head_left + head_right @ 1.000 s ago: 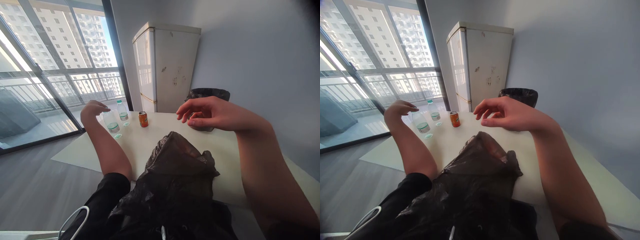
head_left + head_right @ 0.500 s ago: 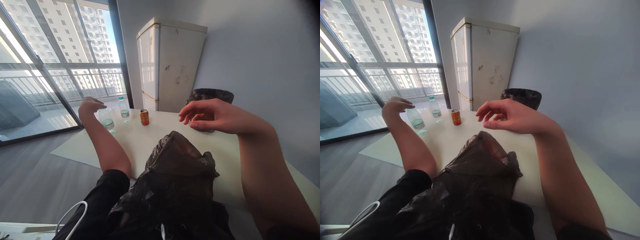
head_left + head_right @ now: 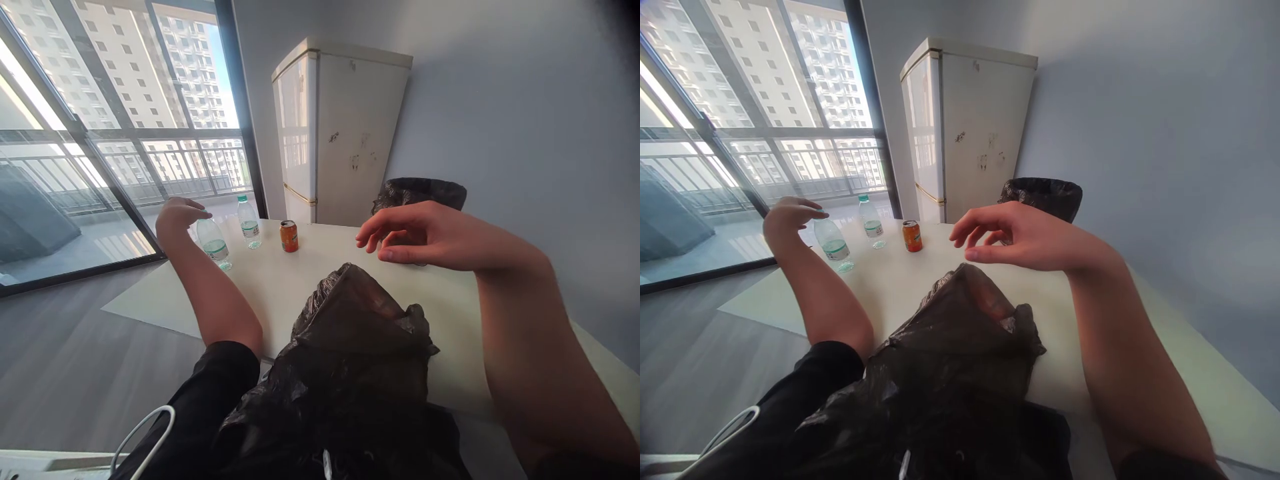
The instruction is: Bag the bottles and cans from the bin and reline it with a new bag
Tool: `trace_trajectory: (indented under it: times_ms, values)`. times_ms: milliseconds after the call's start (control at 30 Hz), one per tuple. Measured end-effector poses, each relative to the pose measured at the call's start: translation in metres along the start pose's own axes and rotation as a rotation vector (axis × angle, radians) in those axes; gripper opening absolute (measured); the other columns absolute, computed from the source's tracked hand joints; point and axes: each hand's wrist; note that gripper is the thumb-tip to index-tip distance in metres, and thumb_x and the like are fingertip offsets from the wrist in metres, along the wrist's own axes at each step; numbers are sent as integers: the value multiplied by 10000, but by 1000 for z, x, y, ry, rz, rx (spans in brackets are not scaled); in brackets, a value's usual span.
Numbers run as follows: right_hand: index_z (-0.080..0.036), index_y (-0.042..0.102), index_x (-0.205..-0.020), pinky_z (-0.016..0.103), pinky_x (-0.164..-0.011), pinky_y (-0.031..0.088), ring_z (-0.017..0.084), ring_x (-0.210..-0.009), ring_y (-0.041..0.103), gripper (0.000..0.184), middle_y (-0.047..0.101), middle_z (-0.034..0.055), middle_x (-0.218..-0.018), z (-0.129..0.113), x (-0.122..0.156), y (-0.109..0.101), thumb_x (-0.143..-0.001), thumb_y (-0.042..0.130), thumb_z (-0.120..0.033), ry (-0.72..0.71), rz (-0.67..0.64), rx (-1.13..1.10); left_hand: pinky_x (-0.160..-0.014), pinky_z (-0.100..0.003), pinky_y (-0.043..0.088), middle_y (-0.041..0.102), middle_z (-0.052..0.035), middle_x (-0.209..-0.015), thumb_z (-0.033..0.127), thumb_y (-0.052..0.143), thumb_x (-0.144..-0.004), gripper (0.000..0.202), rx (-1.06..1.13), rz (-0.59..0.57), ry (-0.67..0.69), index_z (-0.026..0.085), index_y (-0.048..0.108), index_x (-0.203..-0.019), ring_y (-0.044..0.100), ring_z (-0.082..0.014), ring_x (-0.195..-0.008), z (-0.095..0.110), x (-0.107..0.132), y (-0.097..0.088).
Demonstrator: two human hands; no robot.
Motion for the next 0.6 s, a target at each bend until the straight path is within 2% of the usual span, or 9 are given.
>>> trace_trajectory:
  times_ms: [100, 200, 300, 400, 500, 600]
  values:
    - [-300, 799, -1236, 395, -853, 591, 251, -999, 734, 364, 784, 69, -1176, 0, 0, 0, -960, 707, -518, -29, -41, 3, -533, -281, 497, 616, 107, -499, 461, 1041, -517, 631, -4, -15, 43, 81, 732, -916, 588, -115, -474, -6, -8, 0]
    - [-308, 780, -1302, 399, -894, 577, 263, -1066, 721, 416, 770, 68, -1238, 2, -1, 6, -969, 698, -543, -71, -194, 29, -493, -260, 461, 612, 108, -482, 410, 1035, -511, 575, 18, -22, 131, 82, 726, -867, 578, -108, -443, -8, -11, -1]
    - [-312, 664, -1495, 433, -964, 561, 339, -1245, 666, 687, 678, 100, -1443, 6, -3, 17, -885, 773, -608, -34, -318, 138, -498, -262, 444, 607, 106, -489, 360, 1029, -494, 542, 30, 11, 141, 87, 725, -852, 569, -103, -454, -4, -9, -3]
    - [-268, 615, -1546, 434, -941, 559, 393, -1291, 632, 907, 593, 139, -1543, 6, -7, 31, -754, 862, -634, 89, -450, 242, -554, -310, 475, 596, 94, -510, 271, 1012, -479, 517, 15, 67, 18, 99, 736, -882, 585, -135, -511, 5, -1, -6]
    - [-266, 539, -1597, 377, -805, 547, 365, -1167, 684, 1036, 653, 139, -1440, 2, -12, 44, -690, 899, -614, 195, -579, 258, -633, -358, 504, 634, 62, -596, 195, 986, -488, 492, 5, 125, -75, 119, 743, -909, 624, -183, -631, 13, 10, -6]
    - [-309, 452, -1641, 322, -648, 476, 305, -957, 718, 1100, 732, 95, -1212, 1, -19, 59, -680, 914, -578, 224, -639, 267, -688, -352, 495, 674, 45, -729, 189, 954, -560, 427, 52, 247, -7, 141, 750, -932, 623, -176, -704, 18, 17, -5]
Point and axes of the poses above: each hand's wrist, its own x-axis away from the middle knuckle, its own y-axis out of the palm, z = x × y
